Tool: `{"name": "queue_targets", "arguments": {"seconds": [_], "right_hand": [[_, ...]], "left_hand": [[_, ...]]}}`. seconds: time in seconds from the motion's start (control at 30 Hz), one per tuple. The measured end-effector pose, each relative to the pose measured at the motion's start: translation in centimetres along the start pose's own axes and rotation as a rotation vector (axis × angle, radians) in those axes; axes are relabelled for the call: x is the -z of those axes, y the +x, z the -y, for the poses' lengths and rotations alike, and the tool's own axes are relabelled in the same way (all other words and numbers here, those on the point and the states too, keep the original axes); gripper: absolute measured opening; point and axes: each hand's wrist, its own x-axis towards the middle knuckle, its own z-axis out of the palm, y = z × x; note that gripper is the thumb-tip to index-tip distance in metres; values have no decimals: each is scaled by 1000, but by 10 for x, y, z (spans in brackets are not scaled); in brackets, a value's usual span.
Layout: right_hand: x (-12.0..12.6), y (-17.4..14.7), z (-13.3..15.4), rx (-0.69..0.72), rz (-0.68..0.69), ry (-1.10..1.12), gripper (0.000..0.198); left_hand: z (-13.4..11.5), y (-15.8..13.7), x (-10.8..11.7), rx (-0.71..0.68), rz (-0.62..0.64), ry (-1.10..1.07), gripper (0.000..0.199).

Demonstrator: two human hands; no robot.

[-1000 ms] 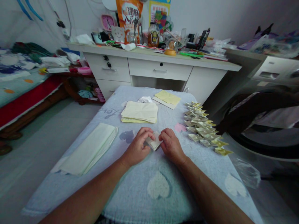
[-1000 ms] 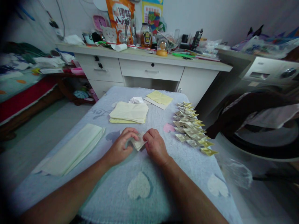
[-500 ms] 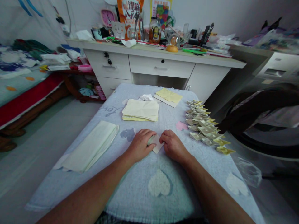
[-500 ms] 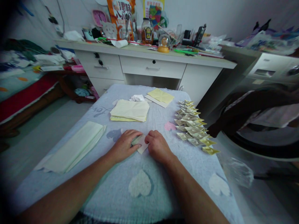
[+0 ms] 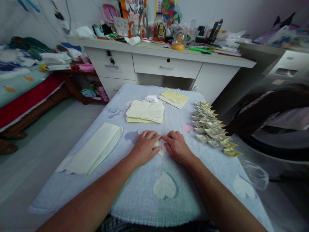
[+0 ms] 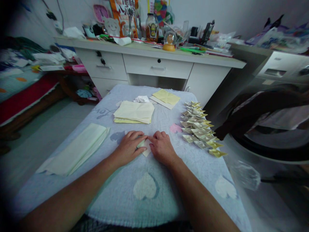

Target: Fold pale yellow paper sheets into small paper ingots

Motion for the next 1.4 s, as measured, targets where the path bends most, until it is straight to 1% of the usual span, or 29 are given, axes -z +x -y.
{"name": "queue_targets", "arguments": {"seconds": [0.1, 0.23, 0.33, 0.4, 0.5, 0.63, 0.8, 0.93, 1.07, 1.3, 1.4], "right_hand": [[2, 0, -1, -8, 28, -8, 38], [8, -1, -7, -11, 78, 87, 42], [13, -2, -13, -69, 86, 121, 49], [14, -2, -15, -120, 72, 106, 51], [10, -1, -15, -159, 54, 60, 53], [2, 1, -12, -209, 26, -10, 60], [-4, 8, -8, -269, -10, -83, 64], [-6, 13, -3, -324, -44, -110, 68], [-7, 17, 2, -366, -70, -124, 69], [-9, 18, 4, -362, -109, -140, 65], [-10, 17, 2, -365, -114, -157, 68]], "left_hand": [[-4, -2, 0, 29, 14, 65, 41], [-7, -5, 1, 32, 31, 116, 43], [-6, -6, 0, 25, 32, 119, 45], [-5, -5, 0, 12, 28, 106, 46], [-5, -3, -1, -39, 25, 76, 45], [-9, -2, 0, -111, 22, 66, 34], [-14, -3, 3, -126, 29, 69, 25], [-16, -3, 4, -110, 33, 91, 24], [-16, -4, 5, -82, 42, 95, 32], [-10, -4, 9, -3, 17, 34, 27], [-7, -4, 8, 56, 0, -6, 28]]}}
